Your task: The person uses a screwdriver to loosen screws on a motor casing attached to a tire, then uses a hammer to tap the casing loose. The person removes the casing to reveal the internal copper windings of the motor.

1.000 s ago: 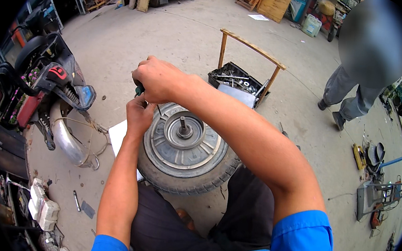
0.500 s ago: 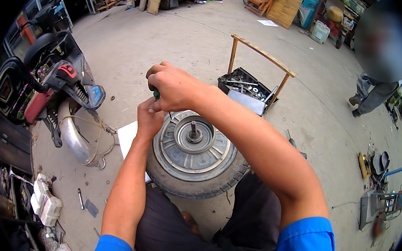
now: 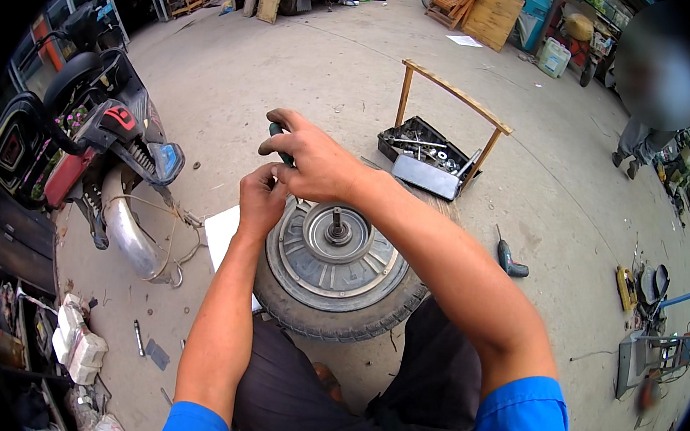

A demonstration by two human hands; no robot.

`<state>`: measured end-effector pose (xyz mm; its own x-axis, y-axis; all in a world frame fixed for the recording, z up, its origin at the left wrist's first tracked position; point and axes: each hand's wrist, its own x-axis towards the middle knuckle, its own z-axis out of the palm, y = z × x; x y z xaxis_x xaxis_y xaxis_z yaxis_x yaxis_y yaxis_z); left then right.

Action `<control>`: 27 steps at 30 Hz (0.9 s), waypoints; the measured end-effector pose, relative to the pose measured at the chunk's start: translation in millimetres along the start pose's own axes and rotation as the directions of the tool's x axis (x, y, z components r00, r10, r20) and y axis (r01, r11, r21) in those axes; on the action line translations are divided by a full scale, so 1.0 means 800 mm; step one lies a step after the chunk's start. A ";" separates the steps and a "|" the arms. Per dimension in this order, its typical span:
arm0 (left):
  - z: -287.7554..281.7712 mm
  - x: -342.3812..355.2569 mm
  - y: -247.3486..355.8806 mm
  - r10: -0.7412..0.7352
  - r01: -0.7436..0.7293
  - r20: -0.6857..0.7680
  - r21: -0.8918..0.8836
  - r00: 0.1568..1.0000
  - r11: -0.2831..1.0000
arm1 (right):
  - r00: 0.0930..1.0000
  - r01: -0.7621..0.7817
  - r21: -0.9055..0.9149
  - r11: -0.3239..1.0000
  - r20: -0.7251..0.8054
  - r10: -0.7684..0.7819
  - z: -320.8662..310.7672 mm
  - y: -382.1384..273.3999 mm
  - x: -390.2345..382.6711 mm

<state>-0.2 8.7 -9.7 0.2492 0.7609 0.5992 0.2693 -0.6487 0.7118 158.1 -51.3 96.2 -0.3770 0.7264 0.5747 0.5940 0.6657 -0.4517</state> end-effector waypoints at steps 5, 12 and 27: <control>-0.002 0.000 0.005 0.006 -0.006 -0.005 0.009 1.000 1.000 | 0.998 -0.054 0.100 0.993 -0.003 0.055 0.004 0.008 -0.006; -0.004 0.000 0.015 -0.046 0.045 0.008 0.045 0.999 0.998 | 0.964 -0.246 0.480 0.842 0.032 0.263 0.004 0.016 -0.014; 0.001 0.000 0.011 -0.016 0.016 0.025 0.022 1.000 1.000 | 0.692 -0.190 0.976 0.103 0.059 0.720 0.020 0.031 -0.004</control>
<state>3.1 2.8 -4.1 0.2680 0.7705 0.5783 0.2937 -0.6370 0.7127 162.1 -34.3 72.4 0.1247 0.9917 0.0325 -0.5609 0.0974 -0.8221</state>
